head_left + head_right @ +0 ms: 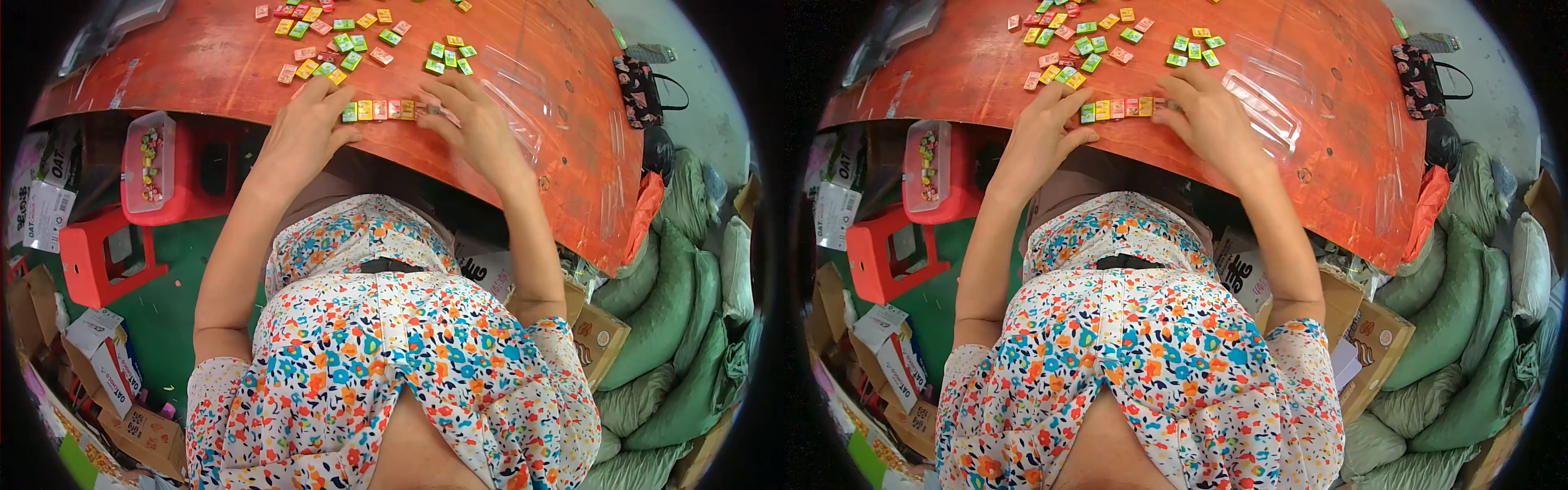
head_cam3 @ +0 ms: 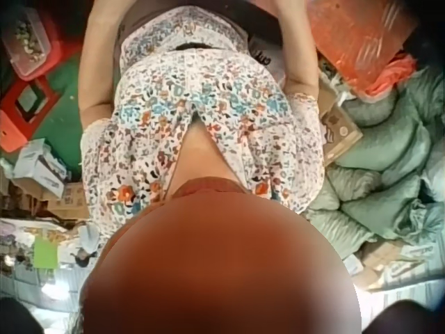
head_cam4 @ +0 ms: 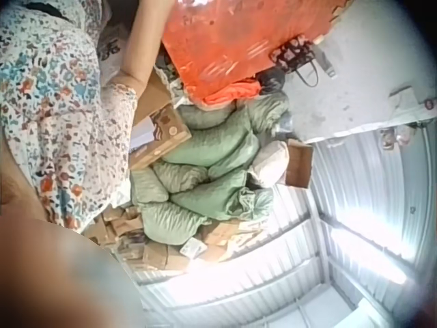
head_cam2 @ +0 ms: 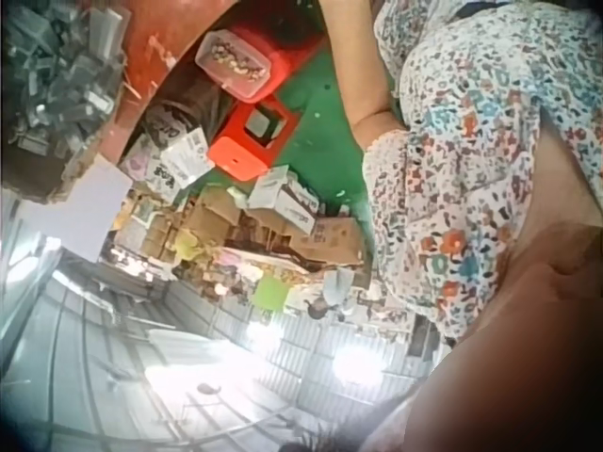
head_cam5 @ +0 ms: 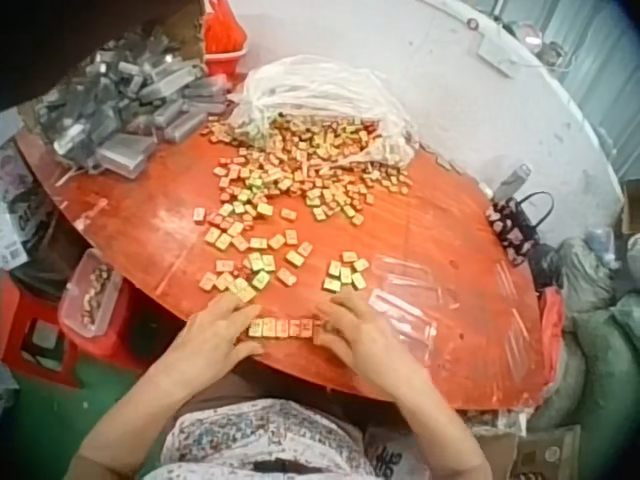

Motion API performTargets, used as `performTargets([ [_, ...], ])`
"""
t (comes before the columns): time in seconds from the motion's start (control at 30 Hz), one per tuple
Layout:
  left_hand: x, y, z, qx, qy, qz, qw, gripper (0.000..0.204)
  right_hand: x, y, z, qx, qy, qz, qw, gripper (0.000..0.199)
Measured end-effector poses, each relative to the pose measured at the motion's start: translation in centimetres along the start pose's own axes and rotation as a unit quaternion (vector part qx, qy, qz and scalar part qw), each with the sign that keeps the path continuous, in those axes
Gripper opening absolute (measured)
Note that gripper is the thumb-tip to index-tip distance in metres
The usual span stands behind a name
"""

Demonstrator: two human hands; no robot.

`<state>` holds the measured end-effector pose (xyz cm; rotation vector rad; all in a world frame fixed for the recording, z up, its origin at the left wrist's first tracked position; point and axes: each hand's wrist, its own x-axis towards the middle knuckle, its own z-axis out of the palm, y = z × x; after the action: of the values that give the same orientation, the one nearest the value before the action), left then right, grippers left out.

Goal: Sorting and packing small colorful toy pieces into plastic trays and then placing them into a cardboard box.

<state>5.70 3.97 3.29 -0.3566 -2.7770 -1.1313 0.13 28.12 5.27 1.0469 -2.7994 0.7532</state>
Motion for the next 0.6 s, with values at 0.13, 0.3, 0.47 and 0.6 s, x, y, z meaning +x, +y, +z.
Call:
performTargets([
  [0.13, 1.2, -0.4, 0.7, 0.012, -0.025, 0.018, 0.999, 0.040, -0.5, 0.8, -0.5, -0.030, -0.088, 0.038, 0.995, 0.041],
  [0.3, 1.8, 0.0, 1.2, 0.020, -0.035, 0.032, 0.999, 0.032, -0.5, 0.3, 0.9, -0.050, -0.061, 0.023, 0.997, 0.034],
  [0.47, 3.0, 1.2, 1.8, 0.006, -0.046, 0.033, 0.998, 0.027, -1.6, 0.7, 0.8, -0.046, -0.006, 0.022, 0.999, 0.029],
  [0.6, 5.8, 3.6, 3.4, 0.001, -0.053, 0.101, 0.994, 0.026, -4.0, 2.5, -2.3, -0.024, 0.048, 0.069, 0.996, 0.030],
])
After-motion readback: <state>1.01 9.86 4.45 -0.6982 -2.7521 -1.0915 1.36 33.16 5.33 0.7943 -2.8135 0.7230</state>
